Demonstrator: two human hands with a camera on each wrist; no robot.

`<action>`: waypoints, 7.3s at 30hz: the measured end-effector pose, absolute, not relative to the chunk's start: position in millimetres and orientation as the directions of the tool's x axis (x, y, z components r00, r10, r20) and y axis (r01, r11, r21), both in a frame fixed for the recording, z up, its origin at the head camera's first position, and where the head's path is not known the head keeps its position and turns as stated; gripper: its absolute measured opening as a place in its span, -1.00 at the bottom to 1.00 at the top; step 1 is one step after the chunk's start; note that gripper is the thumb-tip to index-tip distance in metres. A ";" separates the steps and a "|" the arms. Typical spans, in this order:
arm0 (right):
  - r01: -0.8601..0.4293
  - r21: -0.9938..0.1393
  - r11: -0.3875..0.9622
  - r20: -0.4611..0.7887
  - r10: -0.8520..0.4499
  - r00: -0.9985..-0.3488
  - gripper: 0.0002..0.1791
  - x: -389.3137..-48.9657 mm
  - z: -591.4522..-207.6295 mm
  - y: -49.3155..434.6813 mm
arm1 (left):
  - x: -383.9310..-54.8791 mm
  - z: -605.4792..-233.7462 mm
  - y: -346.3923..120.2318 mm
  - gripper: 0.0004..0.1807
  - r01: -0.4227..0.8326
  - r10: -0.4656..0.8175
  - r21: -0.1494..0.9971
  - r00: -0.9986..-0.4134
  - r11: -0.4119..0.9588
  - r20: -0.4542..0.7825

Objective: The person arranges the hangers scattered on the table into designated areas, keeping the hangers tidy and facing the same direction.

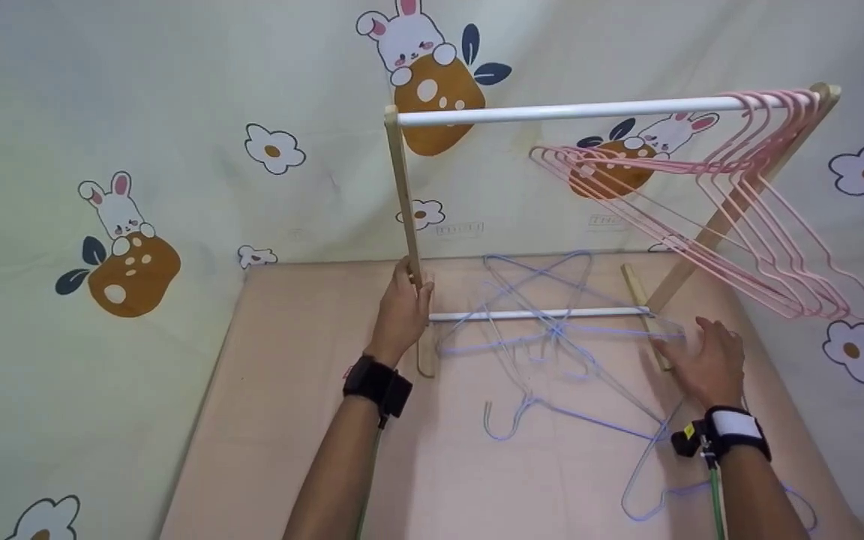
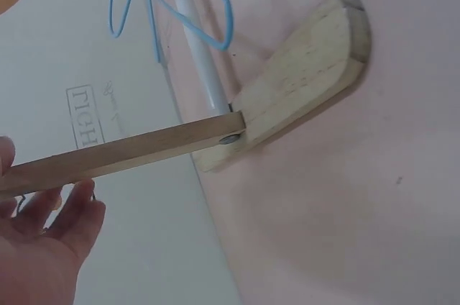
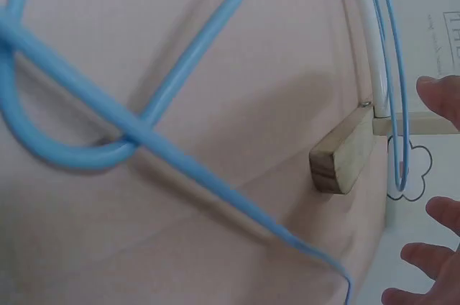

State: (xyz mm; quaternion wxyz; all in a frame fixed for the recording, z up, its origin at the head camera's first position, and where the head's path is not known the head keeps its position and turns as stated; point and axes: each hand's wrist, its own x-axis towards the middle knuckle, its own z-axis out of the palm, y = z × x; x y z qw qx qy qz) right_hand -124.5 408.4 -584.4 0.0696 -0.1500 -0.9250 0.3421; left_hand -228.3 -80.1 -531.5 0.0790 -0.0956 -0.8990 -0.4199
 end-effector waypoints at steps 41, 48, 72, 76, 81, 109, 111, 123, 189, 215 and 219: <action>0.456 -0.586 0.670 -0.118 0.486 -0.866 -0.45 -93.2 -600.5 431.2 | -137.8 -597.1 -66.8 -0.54 0.371 0.094 0.636 -0.900 0.677 0.425; 0.474 -0.572 0.669 -0.122 0.502 -0.856 -0.45 -92.8 -602.1 434.7 | -139.0 -597.5 -67.1 -0.55 0.361 0.099 0.640 -0.908 0.679 0.407; 0.573 -0.683 0.453 -0.296 0.545 -0.785 -0.32 -91.8 -588.7 435.3 | -119.5 -590.9 -26.5 -0.54 0.554 0.363 0.525 -0.828 0.646 0.426; 0.575 -0.688 0.443 -0.315 0.532 -0.786 -0.33 -92.5 -589.9 433.4 | -113.5 -597.3 -16.0 -0.55 0.618 0.516 0.491 -0.785 0.614 0.343; 0.516 -0.704 0.488 -0.265 0.494 -0.828 -0.42 -90.9 -592.8 428.4 | -110.4 -609.9 -9.6 -0.61 0.652 0.586 0.429 -0.756 0.626 0.292; 0.388 -0.662 0.642 -0.212 0.336 -0.918 -0.50 -86.8 -589.7 415.2 | -126.3 -593.5 -33.0 -0.94 0.656 0.511 0.458 -0.754 0.600 0.412; 0.382 -0.658 0.649 -0.210 0.328 -0.921 -0.50 -86.3 -590.2 414.5 | -126.1 -591.8 -33.7 -0.94 0.644 0.500 0.484 -0.765 0.593 0.405; 0.386 -0.624 0.679 -0.305 0.243 -0.921 -0.20 -77.2 -587.2 408.2 | -133.8 -589.5 -37.8 -0.83 0.500 0.332 0.728 -0.864 0.469 0.379; 0.254 -0.874 0.415 -0.202 0.166 -0.965 -0.18 -201.8 -572.5 399.7 | -157.5 -626.5 -96.6 -0.84 0.128 -0.169 0.967 -0.971 0.221 0.168; 0.239 -0.870 0.430 -0.187 0.160 -0.969 -0.20 -200.0 -574.2 398.6 | -153.4 -592.3 -32.8 -0.72 0.401 -0.067 0.605 -0.795 0.688 0.603; 0.253 -0.862 0.439 -0.197 0.169 -0.966 -0.21 -197.8 -576.7 397.5 | -155.4 -591.8 -6.2 -0.60 0.448 0.026 0.585 -0.808 0.676 0.589</action>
